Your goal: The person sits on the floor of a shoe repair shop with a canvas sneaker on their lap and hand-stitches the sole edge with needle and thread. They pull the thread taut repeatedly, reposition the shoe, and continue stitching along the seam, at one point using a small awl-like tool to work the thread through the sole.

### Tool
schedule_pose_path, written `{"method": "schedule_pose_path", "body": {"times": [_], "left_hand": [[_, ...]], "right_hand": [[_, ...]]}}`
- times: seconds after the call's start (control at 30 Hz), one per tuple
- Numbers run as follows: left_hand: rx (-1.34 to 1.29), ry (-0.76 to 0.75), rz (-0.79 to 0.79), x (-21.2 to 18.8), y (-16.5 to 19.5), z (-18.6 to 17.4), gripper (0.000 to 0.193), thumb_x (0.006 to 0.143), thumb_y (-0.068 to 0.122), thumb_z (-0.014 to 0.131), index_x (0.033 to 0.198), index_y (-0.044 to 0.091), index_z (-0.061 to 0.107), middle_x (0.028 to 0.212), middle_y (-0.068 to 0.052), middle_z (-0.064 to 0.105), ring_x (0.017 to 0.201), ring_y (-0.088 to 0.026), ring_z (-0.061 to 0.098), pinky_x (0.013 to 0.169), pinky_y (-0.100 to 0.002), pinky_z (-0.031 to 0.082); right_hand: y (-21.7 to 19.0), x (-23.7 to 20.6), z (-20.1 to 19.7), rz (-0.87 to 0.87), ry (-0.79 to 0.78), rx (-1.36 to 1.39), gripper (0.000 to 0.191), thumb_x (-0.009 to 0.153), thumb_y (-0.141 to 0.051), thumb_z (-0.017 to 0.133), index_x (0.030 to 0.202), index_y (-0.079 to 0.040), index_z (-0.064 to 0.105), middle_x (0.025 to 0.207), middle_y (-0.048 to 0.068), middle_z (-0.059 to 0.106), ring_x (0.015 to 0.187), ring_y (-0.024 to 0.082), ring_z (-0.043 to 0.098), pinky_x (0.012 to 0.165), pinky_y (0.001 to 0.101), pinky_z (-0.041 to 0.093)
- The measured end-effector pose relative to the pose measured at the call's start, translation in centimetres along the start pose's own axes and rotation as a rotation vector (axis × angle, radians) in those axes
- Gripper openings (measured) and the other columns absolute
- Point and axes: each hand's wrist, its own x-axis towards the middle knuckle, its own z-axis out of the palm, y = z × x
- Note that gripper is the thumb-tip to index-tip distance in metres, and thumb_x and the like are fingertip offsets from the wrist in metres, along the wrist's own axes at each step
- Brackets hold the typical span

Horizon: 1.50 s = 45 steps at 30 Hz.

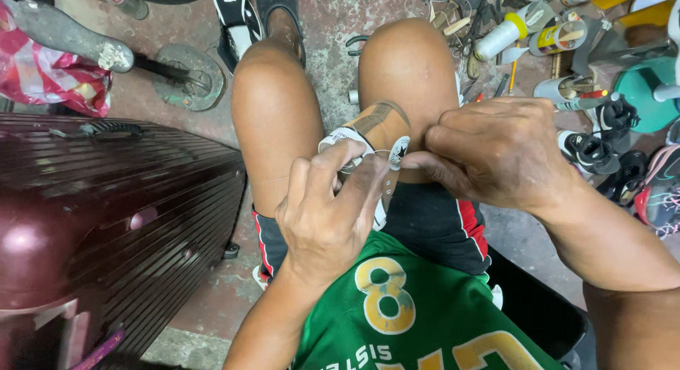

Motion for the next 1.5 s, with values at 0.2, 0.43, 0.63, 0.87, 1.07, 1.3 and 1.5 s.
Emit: {"method": "schedule_pose_path", "body": {"times": [0.2, 0.43, 0.63, 0.87, 1.07, 1.3, 1.5], "left_hand": [[-0.22, -0.022, -0.033, -0.1, -0.3, -0.4, 0.019, 0.093, 0.0, 0.074, 0.109, 0.004, 0.065, 0.113, -0.008, 0.067, 0.094, -0.026, 0.064, 0.078, -0.036, 0.054], [-0.564, -0.046, -0.26, -2.2, -1.7, 0.3, 0.011, 0.103, -0.002, 0.06, 0.112, 0.002, 0.054, 0.103, -0.01, 0.064, 0.076, -0.011, 0.054, 0.068, -0.024, 0.047], [-0.986, 0.035, -0.416, -5.2, -2.3, 0.1, 0.016, 0.107, 0.002, 0.055, 0.123, 0.002, 0.051, 0.113, -0.011, 0.054, 0.083, -0.01, 0.055, 0.077, -0.024, 0.048], [-1.213, 0.041, -0.549, -6.5, -2.9, -0.1, 0.019, 0.103, 0.007, 0.056, 0.121, 0.001, 0.051, 0.117, -0.017, 0.061, 0.089, -0.012, 0.053, 0.085, -0.028, 0.048], [-1.392, 0.133, -0.573, -6.2, -3.6, 0.2, 0.028, 0.102, 0.01, 0.059, 0.127, 0.003, 0.05, 0.095, -0.011, 0.062, 0.098, -0.019, 0.062, 0.084, -0.03, 0.05], [-1.379, 0.08, -0.628, -5.6, -3.9, -0.6, 0.032, 0.101, 0.011, 0.059, 0.131, 0.004, 0.048, 0.097, -0.01, 0.064, 0.103, -0.02, 0.065, 0.072, -0.022, 0.046], [-1.013, -0.137, -0.582, -3.5, -2.0, -2.2, 0.037, 0.104, -0.001, 0.051, 0.141, 0.0, 0.05, 0.11, -0.015, 0.076, 0.091, -0.017, 0.073, 0.066, -0.023, 0.052]], "right_hand": [[0.0, 0.2, 0.1, 0.003, 0.005, -0.007, 0.039, 0.09, -0.04, 0.081, 0.072, -0.011, 0.062, 0.065, 0.005, 0.056, 0.06, 0.027, 0.061, 0.055, 0.0395, 0.044], [-0.3, 1.5, 1.5, -0.18, -0.105, 0.322, 0.035, 0.083, -0.042, 0.081, 0.074, -0.011, 0.067, 0.067, 0.002, 0.061, 0.062, 0.024, 0.066, 0.059, 0.0364, 0.053], [1.2, 3.5, 2.1, -0.127, 0.105, 0.573, 0.033, 0.087, -0.002, 0.068, 0.12, -0.004, 0.07, 0.113, 0.015, 0.066, 0.098, 0.028, 0.069, 0.082, 0.0361, 0.056], [1.8, 6.7, 2.9, -0.288, -0.228, 0.571, 0.029, 0.085, -0.003, 0.073, 0.114, -0.004, 0.072, 0.114, 0.008, 0.07, 0.094, 0.028, 0.072, 0.075, 0.036, 0.056], [1.7, 6.7, 2.1, -0.338, -0.217, 0.583, 0.01, 0.093, -0.01, 0.069, 0.101, -0.005, 0.064, 0.106, 0.008, 0.068, 0.096, 0.028, 0.072, 0.078, 0.0369, 0.056], [0.5, 3.6, 1.8, 0.011, -0.338, 0.842, 0.012, 0.098, -0.008, 0.065, 0.104, -0.004, 0.054, 0.093, 0.003, 0.071, 0.088, 0.016, 0.073, 0.074, 0.0294, 0.054], [-1.1, 0.7, 2.1, 0.363, -0.434, 1.182, 0.006, 0.102, -0.004, 0.063, 0.106, -0.003, 0.058, 0.079, 0.0, 0.059, 0.071, 0.006, 0.052, 0.061, 0.0229, 0.041]]}}
